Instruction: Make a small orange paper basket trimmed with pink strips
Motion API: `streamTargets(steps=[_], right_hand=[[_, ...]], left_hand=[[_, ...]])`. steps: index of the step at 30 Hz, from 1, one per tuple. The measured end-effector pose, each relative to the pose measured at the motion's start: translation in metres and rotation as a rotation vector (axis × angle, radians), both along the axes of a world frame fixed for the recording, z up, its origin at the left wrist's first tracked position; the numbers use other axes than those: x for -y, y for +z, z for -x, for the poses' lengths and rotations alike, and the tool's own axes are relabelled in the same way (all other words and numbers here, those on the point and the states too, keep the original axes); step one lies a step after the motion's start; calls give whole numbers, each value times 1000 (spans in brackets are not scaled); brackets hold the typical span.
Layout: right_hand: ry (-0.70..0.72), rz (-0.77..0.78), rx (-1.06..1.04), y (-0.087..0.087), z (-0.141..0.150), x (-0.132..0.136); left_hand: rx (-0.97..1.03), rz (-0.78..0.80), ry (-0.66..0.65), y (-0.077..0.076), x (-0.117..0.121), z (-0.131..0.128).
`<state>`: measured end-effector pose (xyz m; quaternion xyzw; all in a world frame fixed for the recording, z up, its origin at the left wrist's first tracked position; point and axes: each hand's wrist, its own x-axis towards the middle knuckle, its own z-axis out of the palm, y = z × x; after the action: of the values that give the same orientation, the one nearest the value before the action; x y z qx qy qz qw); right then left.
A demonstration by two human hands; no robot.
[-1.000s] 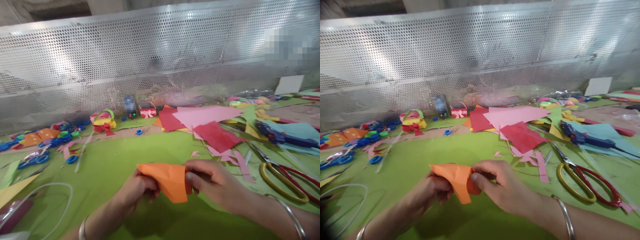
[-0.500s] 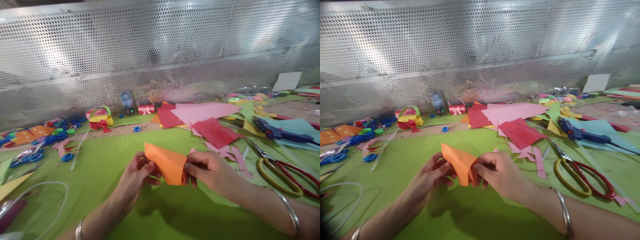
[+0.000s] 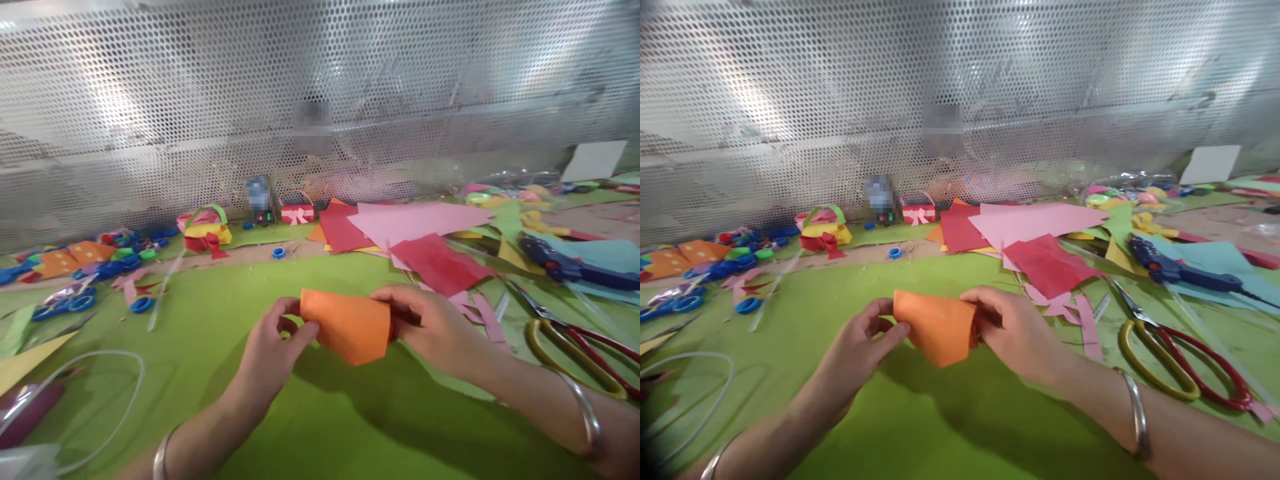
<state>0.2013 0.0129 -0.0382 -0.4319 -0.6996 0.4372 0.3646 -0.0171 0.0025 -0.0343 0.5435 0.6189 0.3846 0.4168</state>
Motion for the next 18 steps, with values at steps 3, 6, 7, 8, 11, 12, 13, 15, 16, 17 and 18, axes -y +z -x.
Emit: streamTargets(steps=[3, 6, 7, 8, 11, 12, 13, 15, 16, 17, 18], right_hand=[[51, -1, 58, -9, -2, -8], [40, -70, 116, -16, -5, -10], [32, -100, 148, -17, -6, -10], [17, -133, 182, -19, -7, -10], [-66, -261, 279, -27, -12, -11], [-96, -310, 296, -29, -13, -11], [-118, -350, 309, -31, -14, -11], [-127, -389, 332, -34, -15, -11], [-120, -391, 339, -34, -15, -11], [-111, -386, 342, -34, -14, -11], [-106, -379, 338, -33, -13, -11]], left_hand=[[-24, -139, 48, 1, 0, 2], [-42, -239, 56, 0, 2, 2], [-56, -273, 53, -1, 3, 2], [-66, -304, 51, -1, 3, 2], [-25, -329, 28, -1, 4, 2], [7, -324, 16, -1, 5, 2], [42, -314, 4, -2, 5, 2], [107, -291, -12, -2, 5, 1], [130, -279, -13, -2, 6, 0], [148, -262, -11, -2, 6, -1], [162, -243, -6, -2, 6, -1]])
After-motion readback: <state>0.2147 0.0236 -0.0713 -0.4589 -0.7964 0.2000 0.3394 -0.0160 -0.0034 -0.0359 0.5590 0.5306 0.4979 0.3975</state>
